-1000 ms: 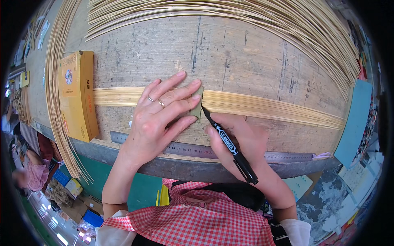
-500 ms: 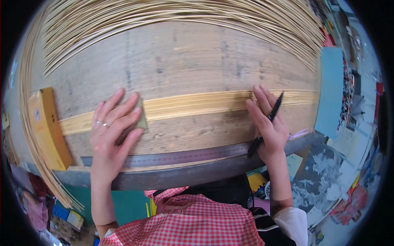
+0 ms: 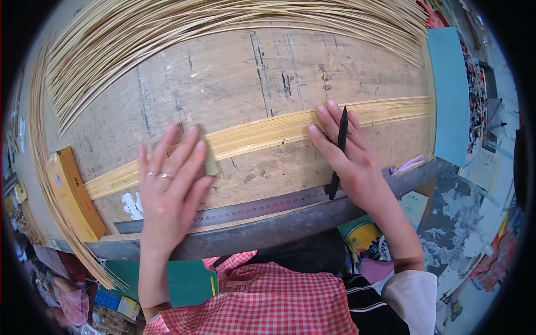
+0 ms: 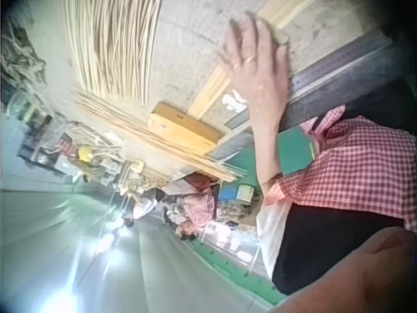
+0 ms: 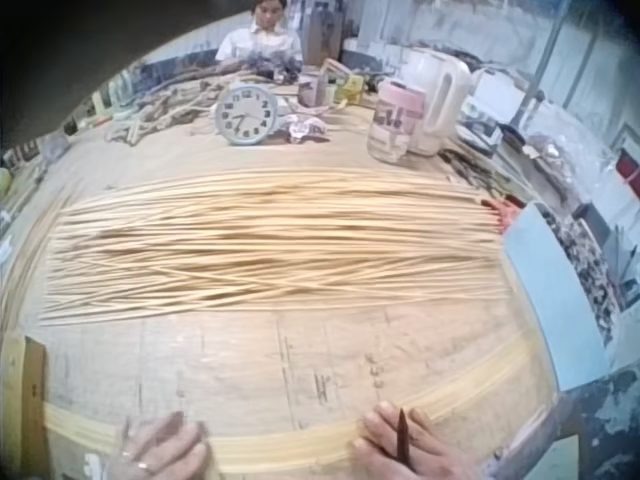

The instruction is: The person measures and marks thin bamboo sticks on a wooden workbench using a metal ruler and a black marker. They repeatedly align the ruler, draw a line across the sticks, and then move the sticks to the side to continue the process.

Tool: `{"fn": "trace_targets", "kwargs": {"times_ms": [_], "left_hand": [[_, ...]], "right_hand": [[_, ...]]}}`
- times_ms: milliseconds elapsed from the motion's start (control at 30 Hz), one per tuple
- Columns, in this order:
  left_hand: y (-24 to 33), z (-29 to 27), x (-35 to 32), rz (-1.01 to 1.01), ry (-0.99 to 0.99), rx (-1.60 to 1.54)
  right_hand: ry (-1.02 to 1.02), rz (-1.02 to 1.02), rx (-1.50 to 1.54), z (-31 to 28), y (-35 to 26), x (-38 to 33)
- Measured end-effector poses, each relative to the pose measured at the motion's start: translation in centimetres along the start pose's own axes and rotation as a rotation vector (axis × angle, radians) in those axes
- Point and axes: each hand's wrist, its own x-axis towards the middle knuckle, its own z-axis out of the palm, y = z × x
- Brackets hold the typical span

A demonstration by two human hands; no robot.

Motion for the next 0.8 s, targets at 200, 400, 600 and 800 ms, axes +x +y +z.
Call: {"fn": "trace_targets", "kwargs": {"times_ms": [200,400,600,800], "left_hand": [[4.0,2.4,4.0,0.185,0.033,-0.095],[4.8,3.2,4.8,0.136,0.054,-0.215],[5.2,3.3,4.9,0.095,0.063,-0.193],[5.1,3.4,4.9,0.102,0.066,-0.202]], "right_hand": [[0.031,-0.014,0.01,0.3,0.0,0.1],[0.093,-0.027,0.022,0.5,0.0,0.1],[0.113,-0.038,0.052,0.5,0.2,0.1],[0.147,-0.013,0.195,0.1,0.2,0.2]]}}
